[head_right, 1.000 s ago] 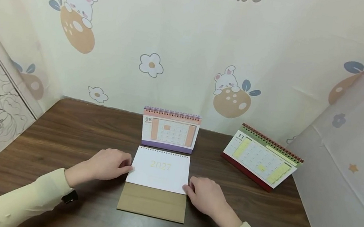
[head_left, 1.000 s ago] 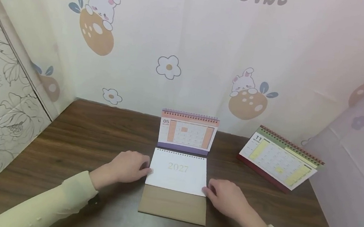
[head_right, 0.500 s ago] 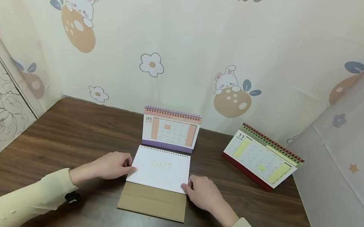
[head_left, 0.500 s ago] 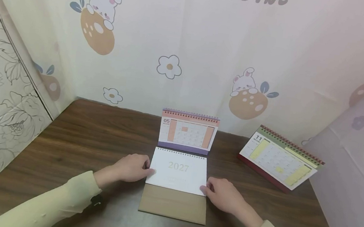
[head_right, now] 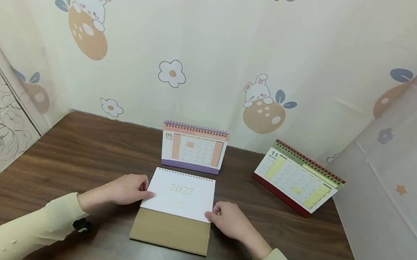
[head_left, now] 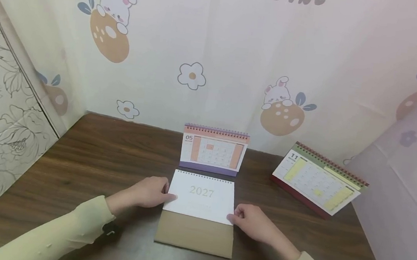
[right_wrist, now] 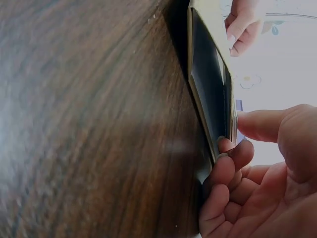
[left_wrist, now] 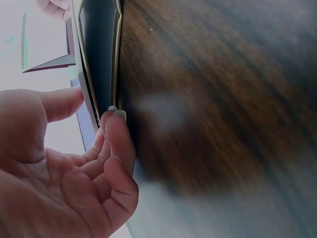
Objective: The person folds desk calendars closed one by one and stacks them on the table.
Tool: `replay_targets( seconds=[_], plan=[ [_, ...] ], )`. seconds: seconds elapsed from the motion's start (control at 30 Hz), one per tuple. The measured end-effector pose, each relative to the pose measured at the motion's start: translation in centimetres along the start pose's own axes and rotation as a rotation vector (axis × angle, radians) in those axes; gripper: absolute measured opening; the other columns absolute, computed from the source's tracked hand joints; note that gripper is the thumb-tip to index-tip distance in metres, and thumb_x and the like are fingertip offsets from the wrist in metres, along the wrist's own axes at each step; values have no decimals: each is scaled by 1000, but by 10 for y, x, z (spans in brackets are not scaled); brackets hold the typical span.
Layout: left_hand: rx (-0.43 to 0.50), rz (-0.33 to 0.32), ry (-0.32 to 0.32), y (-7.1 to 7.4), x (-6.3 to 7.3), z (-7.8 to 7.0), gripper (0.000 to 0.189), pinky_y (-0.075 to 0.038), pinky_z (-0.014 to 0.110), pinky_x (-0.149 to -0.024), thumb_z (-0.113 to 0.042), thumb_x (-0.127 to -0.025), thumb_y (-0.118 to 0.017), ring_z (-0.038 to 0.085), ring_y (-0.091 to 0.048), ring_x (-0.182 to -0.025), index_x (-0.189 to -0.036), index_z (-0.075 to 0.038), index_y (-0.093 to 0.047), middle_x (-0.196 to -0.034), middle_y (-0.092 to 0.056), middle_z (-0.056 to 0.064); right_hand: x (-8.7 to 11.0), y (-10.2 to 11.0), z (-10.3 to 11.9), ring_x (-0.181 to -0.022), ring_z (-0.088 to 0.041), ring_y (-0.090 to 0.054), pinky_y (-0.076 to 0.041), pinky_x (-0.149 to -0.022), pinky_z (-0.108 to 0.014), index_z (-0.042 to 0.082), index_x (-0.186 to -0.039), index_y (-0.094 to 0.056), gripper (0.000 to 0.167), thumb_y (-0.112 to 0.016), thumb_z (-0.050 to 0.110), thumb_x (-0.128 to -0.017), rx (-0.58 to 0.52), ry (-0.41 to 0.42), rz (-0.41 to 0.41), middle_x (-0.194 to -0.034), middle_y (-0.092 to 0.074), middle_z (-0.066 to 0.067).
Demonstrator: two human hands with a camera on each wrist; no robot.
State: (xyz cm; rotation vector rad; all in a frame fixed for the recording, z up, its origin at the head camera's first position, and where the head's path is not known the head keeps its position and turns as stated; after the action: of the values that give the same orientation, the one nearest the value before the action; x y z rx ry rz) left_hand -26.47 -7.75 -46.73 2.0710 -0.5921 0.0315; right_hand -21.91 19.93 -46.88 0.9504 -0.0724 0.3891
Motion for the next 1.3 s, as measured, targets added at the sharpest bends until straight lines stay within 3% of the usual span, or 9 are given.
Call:
replay_targets(
  seconds=[0.47,0.77,1.0,1.3],
  plan=[
    [74,4,60,4,12,17,37,-39,31,-54,-44,-89,-73,17,-51,-60,-80,-12,-57,-66,-54,3,3,-9,15,-59,-13,-45,-36,-55,-28,14,-75,-61,30,-68,36,-94,-79,17,31,-61,-47,4],
    [177,25,115,16,25,46,40,-40,31,-55,-45,-87,-74,19,-51,-61,-81,-10,-55,-69,-55,4,-8,-23,41,-56,-10,-44,-35,-52,-26,14,-73,-60,32,-65,37,-96,-107,61,45,-59,-46,6],
    [159,-8,143,35,42,68,45,-37,33,-56,-51,-92,-65,19,-49,-65,-83,-9,-53,-71,-52,5,-23,-40,67,-53,-9,-43,-35,-50,-26,15,-72,-59,33,-66,38,-94,-138,75,37,-57,-46,7],
    [88,-69,165,52,51,101,49,-35,32,-55,-54,-93,-63,19,-46,-62,-78,-9,-51,-67,-49,3,-46,-56,95,-55,-9,-46,-36,-51,-26,15,-70,-61,31,-67,37,-92,-178,77,22,-59,-50,6]
  ],
)
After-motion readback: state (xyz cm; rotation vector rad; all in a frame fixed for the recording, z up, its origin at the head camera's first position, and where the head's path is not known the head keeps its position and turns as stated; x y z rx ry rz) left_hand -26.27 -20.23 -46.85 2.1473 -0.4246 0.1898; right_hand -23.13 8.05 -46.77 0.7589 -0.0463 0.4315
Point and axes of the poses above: each hand's wrist, its own x-axis away from the middle knuckle, its own y-axis out of the back of the hand, z = x × y, the point moved 8 cm from there along -x, towards the middle knuckle
